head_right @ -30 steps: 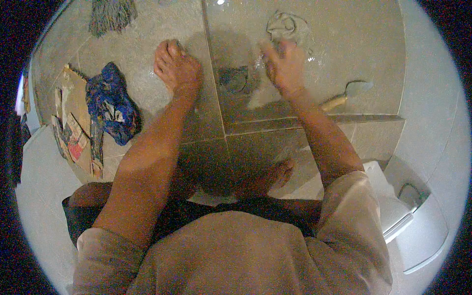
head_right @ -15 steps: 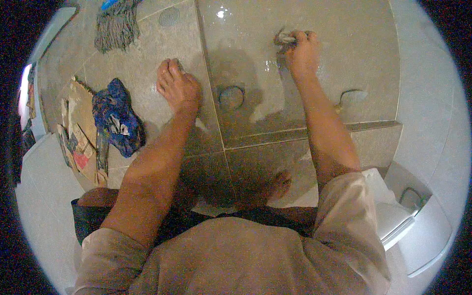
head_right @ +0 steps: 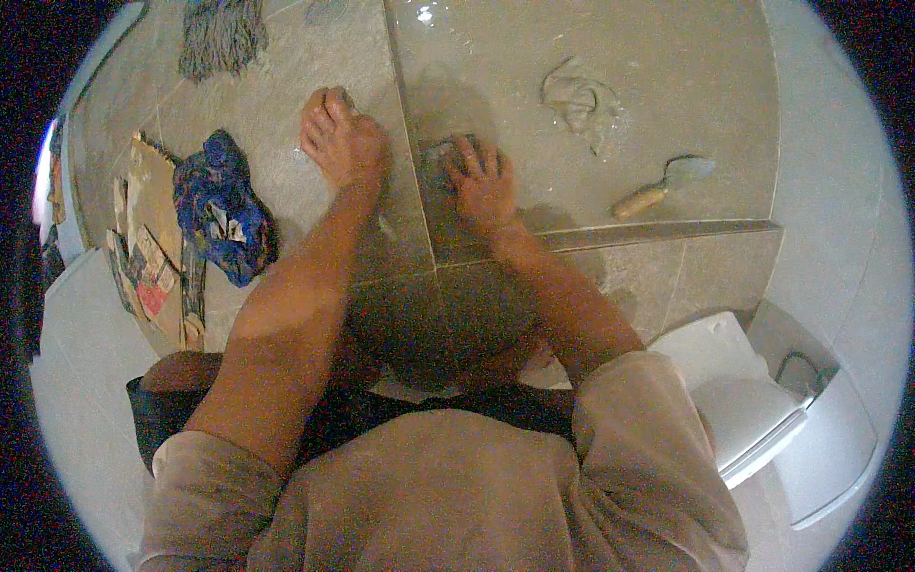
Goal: The person kneels on a tiled floor and uses a trowel to apply grout into the gaps between floor tiles. They then use a cloth to wipe the excess grout from the tile surfaces and clean the area around a floor drain.
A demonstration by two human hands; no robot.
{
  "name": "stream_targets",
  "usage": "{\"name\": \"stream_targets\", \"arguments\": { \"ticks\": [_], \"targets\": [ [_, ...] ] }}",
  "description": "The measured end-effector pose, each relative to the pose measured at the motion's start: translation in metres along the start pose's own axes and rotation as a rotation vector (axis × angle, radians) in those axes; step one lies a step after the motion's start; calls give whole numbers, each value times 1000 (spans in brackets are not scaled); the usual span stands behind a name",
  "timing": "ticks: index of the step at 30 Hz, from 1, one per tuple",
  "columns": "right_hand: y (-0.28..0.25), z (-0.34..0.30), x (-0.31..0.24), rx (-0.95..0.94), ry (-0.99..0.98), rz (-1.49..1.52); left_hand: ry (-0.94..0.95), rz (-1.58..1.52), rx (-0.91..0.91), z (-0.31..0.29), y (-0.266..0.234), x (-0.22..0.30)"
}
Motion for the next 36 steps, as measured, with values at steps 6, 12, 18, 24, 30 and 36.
{"name": "stream_targets", "arguments": {
  "ticks": [6, 12, 18, 24, 30, 36],
  "targets": [
    [-7, 13, 33, 37, 649, 306, 0, -14, 4, -2, 1, -2],
    [-17, 26, 38, -51, 778, 259, -18, -43, -7, 0, 4, -3],
    [-10, 27, 49, -103, 812, 214, 160, -277, -15, 6, -2, 11],
    [-2, 20, 60, -11, 747, 455, 700, -53, -626, 0, 42, 95],
    [-14, 7, 79, -50, 810, 346, 787, 240, -1108, -14, 76, 121],
    [-14, 5, 52, -74, 857, 292, 775, 265, -1190, -25, 98, 121]
  ]
}}
Point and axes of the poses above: each hand's wrist, its own z-axis towards the middle knuckle, its own y-axis out of the palm, x = y × z, the point moved 7 cm from there along z, towards the middle knuckle, and after that the axes turned 5 degrees about y, right-handed, at the moved point
